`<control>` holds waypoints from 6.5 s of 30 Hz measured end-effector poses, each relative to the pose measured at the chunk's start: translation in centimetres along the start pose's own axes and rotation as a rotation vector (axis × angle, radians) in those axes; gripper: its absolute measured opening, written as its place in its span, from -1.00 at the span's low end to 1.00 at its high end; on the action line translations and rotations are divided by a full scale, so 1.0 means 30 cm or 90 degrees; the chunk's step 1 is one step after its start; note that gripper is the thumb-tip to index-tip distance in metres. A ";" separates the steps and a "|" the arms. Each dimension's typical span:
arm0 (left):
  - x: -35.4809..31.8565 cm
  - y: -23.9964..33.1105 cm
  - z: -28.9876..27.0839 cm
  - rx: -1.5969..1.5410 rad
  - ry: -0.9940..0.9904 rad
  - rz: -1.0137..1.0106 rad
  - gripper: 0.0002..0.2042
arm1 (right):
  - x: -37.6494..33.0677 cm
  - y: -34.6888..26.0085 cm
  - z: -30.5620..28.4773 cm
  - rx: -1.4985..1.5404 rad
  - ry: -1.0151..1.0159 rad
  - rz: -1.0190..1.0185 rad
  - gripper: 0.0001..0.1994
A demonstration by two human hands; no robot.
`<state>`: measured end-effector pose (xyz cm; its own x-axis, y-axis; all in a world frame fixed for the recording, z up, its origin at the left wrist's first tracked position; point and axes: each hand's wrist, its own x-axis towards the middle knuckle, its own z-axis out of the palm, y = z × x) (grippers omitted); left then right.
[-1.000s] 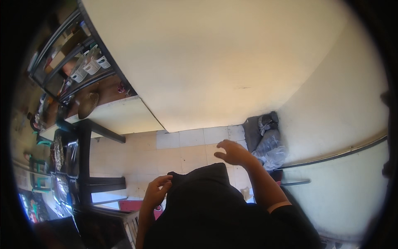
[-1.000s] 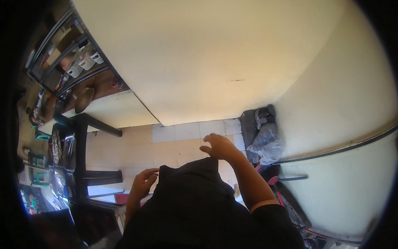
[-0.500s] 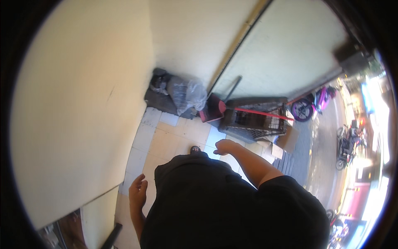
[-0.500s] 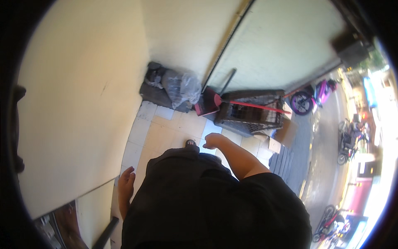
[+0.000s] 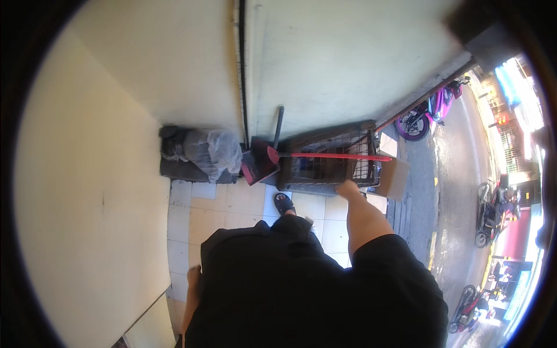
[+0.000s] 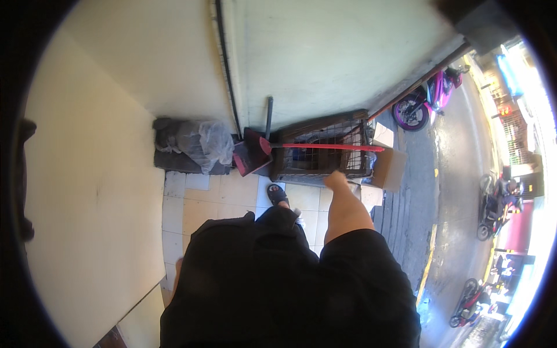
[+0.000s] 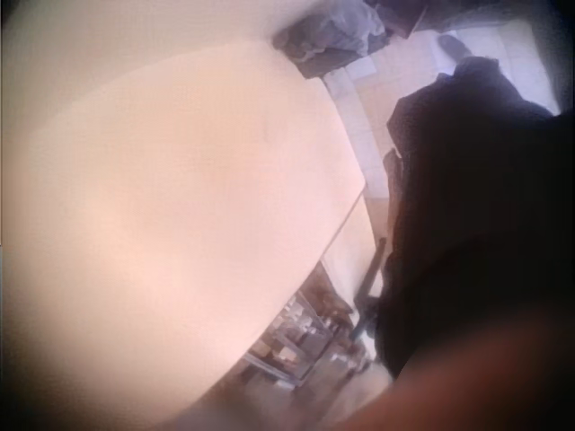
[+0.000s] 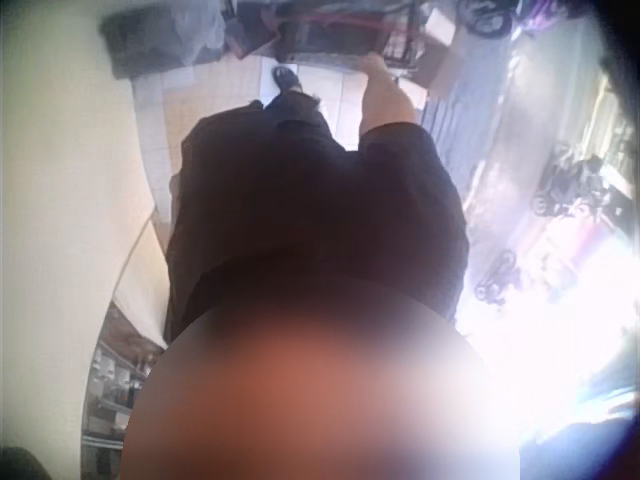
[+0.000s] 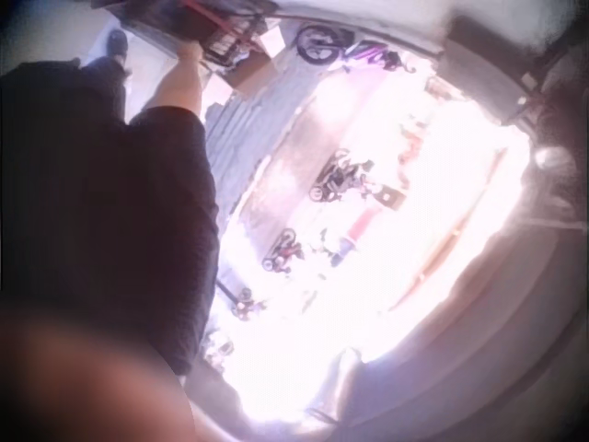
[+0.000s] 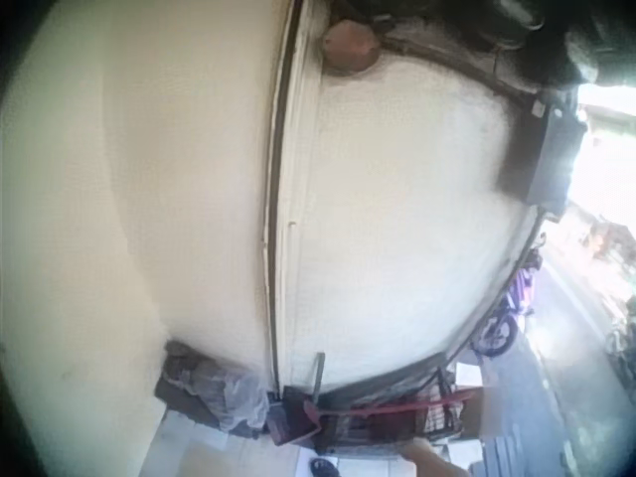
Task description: The person packs skewered meat into a plastic bag and secures it with clips. They then sweep the floor with a broom and dustpan. Finally, they use tongs to turn skewers on a charcoal grill and fan the coals with a woven fan.
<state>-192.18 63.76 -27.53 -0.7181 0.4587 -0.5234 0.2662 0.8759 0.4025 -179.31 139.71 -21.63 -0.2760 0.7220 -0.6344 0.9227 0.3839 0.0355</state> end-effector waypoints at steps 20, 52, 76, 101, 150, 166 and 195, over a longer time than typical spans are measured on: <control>-0.097 0.722 -0.067 -0.571 0.155 -0.417 -0.59 | 0.346 0.123 -0.570 -0.367 -0.003 -0.196 -0.70; -0.937 0.408 0.413 -0.732 0.707 -0.646 -0.11 | -2.189 -1.093 1.066 -1.100 -0.227 -1.407 -0.74; -1.070 0.854 0.299 -1.244 0.953 -1.134 -0.48 | -2.697 -1.810 1.273 -1.355 -0.142 -1.496 -0.75; -1.175 0.801 0.155 -1.149 1.021 -1.195 -0.60 | -2.532 -1.953 1.982 -1.156 -0.095 -1.323 -0.67; -2.584 -0.619 0.299 -1.045 1.050 -0.899 -0.51 | -3.943 -1.539 2.303 -0.725 -0.592 -1.814 -0.68; -2.434 -0.466 0.098 -1.010 1.721 -1.440 -0.49 | -4.755 -0.528 3.432 -1.211 -0.502 -2.101 -0.13; -1.594 0.088 -0.084 -0.894 1.930 -1.632 -0.53 | -4.050 -0.193 2.093 -1.870 -1.293 -1.336 -0.60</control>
<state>-158.77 43.76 0.46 0.8734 0.1514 -0.4630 0.4861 -0.2097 0.8484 -134.21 13.63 6.78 0.8604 0.4581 -0.2232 0.0772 -0.5501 -0.8315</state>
